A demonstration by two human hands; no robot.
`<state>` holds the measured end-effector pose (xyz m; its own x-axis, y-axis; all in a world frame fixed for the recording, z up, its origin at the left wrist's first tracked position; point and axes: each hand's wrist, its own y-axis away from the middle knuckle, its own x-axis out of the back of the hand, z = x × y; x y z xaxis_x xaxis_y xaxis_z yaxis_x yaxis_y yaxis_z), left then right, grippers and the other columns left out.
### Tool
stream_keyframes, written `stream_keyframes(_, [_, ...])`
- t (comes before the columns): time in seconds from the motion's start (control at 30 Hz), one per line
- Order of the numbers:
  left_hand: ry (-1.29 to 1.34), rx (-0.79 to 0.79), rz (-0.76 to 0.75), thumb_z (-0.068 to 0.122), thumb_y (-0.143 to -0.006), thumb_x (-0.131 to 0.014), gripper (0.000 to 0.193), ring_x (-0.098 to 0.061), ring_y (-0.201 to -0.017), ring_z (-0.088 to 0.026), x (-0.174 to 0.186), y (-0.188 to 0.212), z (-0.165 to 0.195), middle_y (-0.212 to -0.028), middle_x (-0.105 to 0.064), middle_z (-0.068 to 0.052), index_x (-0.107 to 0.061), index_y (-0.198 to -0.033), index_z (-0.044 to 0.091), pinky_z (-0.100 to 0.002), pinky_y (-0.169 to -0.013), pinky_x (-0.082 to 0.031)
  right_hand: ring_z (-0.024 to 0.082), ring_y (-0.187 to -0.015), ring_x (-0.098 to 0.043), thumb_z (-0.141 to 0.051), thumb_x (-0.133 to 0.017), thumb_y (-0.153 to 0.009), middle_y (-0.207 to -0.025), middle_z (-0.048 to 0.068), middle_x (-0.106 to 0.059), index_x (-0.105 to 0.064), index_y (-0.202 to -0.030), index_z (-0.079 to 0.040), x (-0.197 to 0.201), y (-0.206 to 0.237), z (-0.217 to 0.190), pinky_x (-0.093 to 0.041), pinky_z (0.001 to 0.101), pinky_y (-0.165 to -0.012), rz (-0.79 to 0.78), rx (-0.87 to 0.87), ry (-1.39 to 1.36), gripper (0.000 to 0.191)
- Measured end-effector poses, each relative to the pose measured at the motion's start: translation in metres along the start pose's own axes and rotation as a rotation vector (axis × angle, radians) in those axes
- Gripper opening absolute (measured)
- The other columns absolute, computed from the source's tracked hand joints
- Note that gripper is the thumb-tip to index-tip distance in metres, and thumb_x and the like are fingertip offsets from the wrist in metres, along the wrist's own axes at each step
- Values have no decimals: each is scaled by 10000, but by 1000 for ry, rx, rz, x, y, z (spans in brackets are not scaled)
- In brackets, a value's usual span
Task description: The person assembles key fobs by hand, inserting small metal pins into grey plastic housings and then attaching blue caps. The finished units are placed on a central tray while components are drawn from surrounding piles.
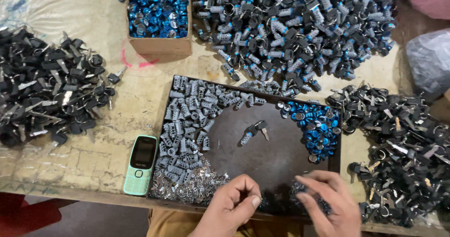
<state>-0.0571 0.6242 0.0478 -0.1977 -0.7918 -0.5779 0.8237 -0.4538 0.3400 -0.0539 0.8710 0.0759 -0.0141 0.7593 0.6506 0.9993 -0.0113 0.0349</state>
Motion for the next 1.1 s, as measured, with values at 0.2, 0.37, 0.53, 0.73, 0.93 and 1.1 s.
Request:
stream_keyframes(0.2, [40,51,-32,57,-983,-602,61,-399,-571,-34,6,-2,-3,-701,-466,44,-553,-947,53,-226,-512,-322,190,-883,-670,-167,-843,-708,-939,32,-673,-815,-952,-213,23,8,22,-520,345,-780,52,138,599,250])
stream_keyframes(0.37, [5,97,-13,58,-969,-614,67,-372,-560,-27,6,0,-2,-686,-446,47,-560,-930,47,-219,-501,-300,135,-748,-706,-28,-745,-766,-872,48,-720,-727,-930,-48,30,22,11,-513,291,-640,164,-79,278,166])
stream_keyframes(0.53, [-41,64,-46,52,-952,-624,64,-408,-570,-36,8,0,-6,-697,-468,44,-564,-930,49,-227,-508,-329,125,-709,-667,34,-714,-723,-832,64,-692,-721,-909,-7,42,17,4,-531,264,-661,153,-141,95,191])
stream_keyframes(0.73, [-159,-11,-42,48,-943,-637,74,-414,-637,-26,9,2,-11,-732,-476,53,-569,-913,49,-221,-569,-343,113,-763,-683,19,-704,-780,-873,72,-716,-753,-971,23,40,18,12,-516,238,-679,131,-123,-115,197])
stream_keyframes(0.93, [-182,-125,-99,68,-981,-640,75,-424,-710,-20,2,1,-8,-789,-496,58,-575,-949,48,-214,-634,-361,90,-661,-615,-81,-635,-935,-788,56,-701,-716,-922,5,24,19,16,-486,234,-588,131,-117,-224,118])
stream_keyframes(1.1, [158,55,-74,134,-989,-648,107,-430,-557,-28,-8,5,-6,-699,-499,48,-569,-956,68,-202,-496,-323,97,-773,-586,-192,-538,-1024,-896,46,-633,-562,-954,-80,-46,24,-2,-488,241,-707,101,299,-325,134])
